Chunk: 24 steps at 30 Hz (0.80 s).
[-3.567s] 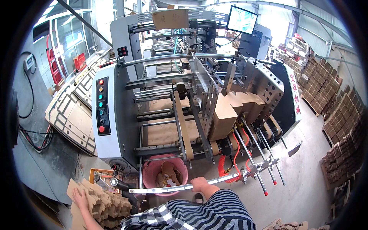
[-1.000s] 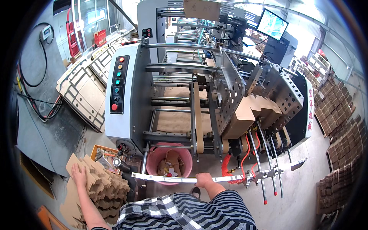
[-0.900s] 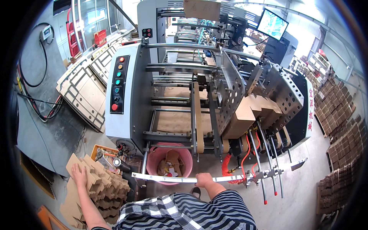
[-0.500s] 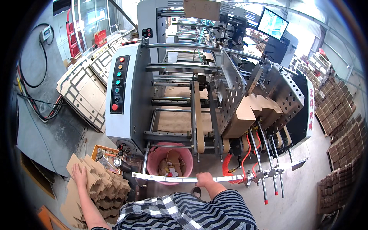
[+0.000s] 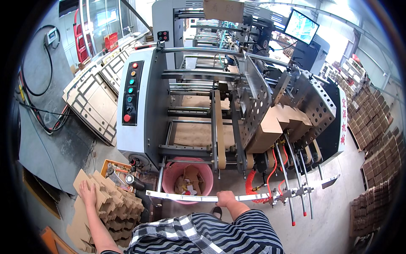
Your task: The person repeatedly picks up stacks of flat cardboard pieces from a pile and places them into a cardboard processing machine. The person handles the cardboard by hand, feeding it into the machine's input area in a repetitive cycle.
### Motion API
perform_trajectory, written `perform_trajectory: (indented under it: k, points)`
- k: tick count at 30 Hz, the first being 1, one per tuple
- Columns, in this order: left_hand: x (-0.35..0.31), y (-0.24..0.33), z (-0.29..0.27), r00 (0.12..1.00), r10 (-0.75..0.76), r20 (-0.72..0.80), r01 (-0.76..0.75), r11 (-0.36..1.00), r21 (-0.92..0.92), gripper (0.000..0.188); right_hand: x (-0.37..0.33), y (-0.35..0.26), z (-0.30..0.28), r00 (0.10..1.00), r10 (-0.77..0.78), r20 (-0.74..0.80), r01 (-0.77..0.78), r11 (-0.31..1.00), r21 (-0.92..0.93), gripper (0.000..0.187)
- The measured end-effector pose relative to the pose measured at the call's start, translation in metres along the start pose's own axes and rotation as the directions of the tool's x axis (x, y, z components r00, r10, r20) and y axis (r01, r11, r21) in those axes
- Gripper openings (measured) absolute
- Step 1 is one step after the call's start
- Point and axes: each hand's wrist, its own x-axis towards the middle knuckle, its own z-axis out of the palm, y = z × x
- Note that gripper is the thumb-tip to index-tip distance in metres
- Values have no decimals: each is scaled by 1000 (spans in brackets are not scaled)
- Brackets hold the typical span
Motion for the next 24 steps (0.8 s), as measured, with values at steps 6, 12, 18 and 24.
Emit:
perform_trajectory:
  k: [6,12,18,24]
  points:
    - [0,-3,1,1000,-4,-6,4,1000,-1,60,1,0,2,1000,-5,-31,5,1000,6,41]
    - [0,1,-1,1000,-12,6,12,1000,-10,60,6,6,13,998,-14,-63,15,1000,10,40]
    - [-2,3,-4,1000,-16,11,16,1000,-13,60,5,5,12,997,-15,-71,16,1000,11,40]
    - [-1,2,-3,1000,-14,9,14,1000,-7,60,3,3,8,998,-5,-58,6,1000,14,40]
